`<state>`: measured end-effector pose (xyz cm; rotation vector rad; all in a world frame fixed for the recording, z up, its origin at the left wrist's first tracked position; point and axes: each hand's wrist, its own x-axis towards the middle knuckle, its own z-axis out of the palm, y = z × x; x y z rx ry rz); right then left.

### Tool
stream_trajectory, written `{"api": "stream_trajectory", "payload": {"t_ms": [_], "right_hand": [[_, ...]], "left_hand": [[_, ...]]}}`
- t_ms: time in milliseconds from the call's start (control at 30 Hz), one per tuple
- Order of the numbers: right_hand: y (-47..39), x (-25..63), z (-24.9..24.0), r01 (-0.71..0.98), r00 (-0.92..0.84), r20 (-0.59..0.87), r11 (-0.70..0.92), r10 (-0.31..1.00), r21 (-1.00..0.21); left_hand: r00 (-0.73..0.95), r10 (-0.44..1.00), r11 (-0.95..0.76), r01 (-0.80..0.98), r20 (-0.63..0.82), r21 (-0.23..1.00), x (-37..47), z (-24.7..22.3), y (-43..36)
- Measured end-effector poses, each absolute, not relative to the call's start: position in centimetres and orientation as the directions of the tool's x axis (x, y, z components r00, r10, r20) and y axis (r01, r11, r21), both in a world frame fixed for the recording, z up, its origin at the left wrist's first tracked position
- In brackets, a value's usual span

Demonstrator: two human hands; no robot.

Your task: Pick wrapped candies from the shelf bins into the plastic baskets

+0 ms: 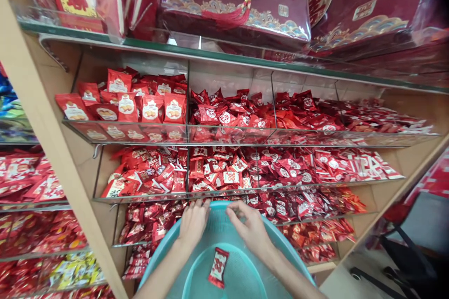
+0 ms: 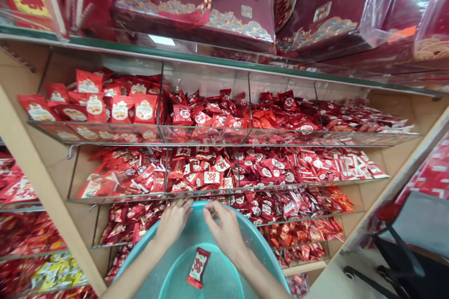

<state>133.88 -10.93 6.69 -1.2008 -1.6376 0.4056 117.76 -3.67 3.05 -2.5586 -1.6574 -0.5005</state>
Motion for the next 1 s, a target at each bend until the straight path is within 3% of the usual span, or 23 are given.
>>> {"api": "stream_trajectory", "payload": {"t_ms": [133, 233, 300, 400, 633, 767, 867, 1000], "right_hand": [[-9.0, 131.5, 11.5, 0.661, -0.209, 0.711, 0.633, 0.671, -0.403], [-6.7, 129.6, 13.8, 0.759, -0.336, 0.753, 0.636, 0.566, -0.140], [-5.4, 128.6, 14.4, 0.801, -0.386, 0.739, 0.598, 0.552, -0.028], [-4.3, 127.5, 14.5, 0.847, -0.388, 0.708, 0.531, 0.590, 0.022], [-3.1, 127.6, 14.5, 0.847, -0.308, 0.721, 0.524, 0.621, -0.089], [-2.2, 128.9, 15.4, 0.708, -0.070, 0.788, 0.587, 0.611, -0.392], [-2.3, 129.9, 16.1, 0.481, 0.150, 0.730, 0.596, 0.667, -0.643], [-3.4, 130.9, 16.5, 0.231, 0.206, 0.637, 0.596, 0.742, -0.769]], "left_hand": [[0.394, 0.884, -0.435, 0.890, 0.250, 0.137, 117.9, 4.2, -3.2], [0.381, 0.888, -0.425, 0.893, 0.257, 0.145, 117.9, 4.3, -3.4], [0.373, 0.882, -0.430, 0.887, 0.288, 0.168, 117.9, 4.0, -3.6], [0.337, 0.886, -0.408, 0.893, 0.318, 0.191, 117.7, 3.2, -3.8], [0.323, 0.896, -0.392, 0.898, 0.304, 0.202, 117.5, 2.9, -3.9], [0.325, 0.888, -0.403, 0.890, 0.325, 0.213, 117.3, 2.6, -3.7], [0.328, 0.880, -0.412, 0.886, 0.342, 0.211, 117.2, 2.2, -3.5], [0.319, 0.880, -0.404, 0.892, 0.350, 0.203, 117.1, 2.1, -3.4]]}}
